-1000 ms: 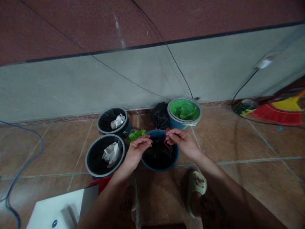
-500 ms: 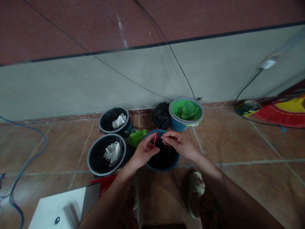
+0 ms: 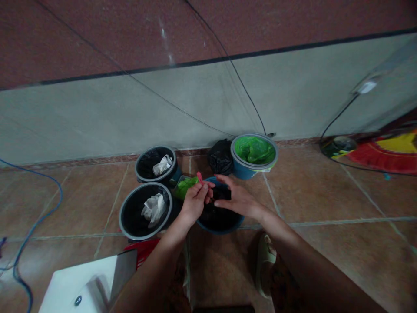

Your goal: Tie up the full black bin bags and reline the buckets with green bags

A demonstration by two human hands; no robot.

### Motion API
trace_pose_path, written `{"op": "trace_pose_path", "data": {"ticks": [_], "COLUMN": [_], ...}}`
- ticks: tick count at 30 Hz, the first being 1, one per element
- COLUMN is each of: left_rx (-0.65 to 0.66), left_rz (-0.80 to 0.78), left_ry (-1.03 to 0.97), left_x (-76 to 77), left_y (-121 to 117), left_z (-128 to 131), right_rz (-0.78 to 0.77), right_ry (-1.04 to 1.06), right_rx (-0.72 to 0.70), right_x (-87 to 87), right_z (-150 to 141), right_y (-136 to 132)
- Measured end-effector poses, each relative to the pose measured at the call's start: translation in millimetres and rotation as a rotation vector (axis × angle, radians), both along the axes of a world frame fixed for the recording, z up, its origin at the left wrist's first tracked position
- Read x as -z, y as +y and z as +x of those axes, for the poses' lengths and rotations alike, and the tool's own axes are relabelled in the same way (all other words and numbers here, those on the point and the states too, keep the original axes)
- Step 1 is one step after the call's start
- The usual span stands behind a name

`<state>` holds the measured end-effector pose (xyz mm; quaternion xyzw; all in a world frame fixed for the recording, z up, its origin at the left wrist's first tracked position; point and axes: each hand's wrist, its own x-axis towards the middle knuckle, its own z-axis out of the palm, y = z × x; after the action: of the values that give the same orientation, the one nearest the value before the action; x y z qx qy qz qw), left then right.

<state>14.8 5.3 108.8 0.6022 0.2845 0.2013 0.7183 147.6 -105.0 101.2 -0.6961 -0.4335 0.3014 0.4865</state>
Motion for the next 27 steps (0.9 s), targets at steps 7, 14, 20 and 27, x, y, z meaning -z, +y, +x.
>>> {"op": "trace_pose_path", "data": {"ticks": [7, 14, 20, 27], "left_rx": [0.086, 0.072, 0.033, -0.011], "left_rz": [-0.079, -0.222, -0.235, -0.125], "left_ry": [-0.073, -0.212, -0.255, -0.236], "left_x": [-22.5, -38.3, -39.9, -36.1], "left_y": [-4, 3, 5, 14], "left_z": [4, 3, 2, 1], "right_rz": [0.077, 0.039, 0.009, 0.006], "right_ry": [0.082, -0.019, -0.110, -0.199], "right_rx": [-0.179, -0.101, -0.106, -0.052], "right_x": [19.0, 42.4, 62.0, 31.4], "right_z": [-44, -48, -43, -38], "right_y": [23, 23, 23, 20]}}
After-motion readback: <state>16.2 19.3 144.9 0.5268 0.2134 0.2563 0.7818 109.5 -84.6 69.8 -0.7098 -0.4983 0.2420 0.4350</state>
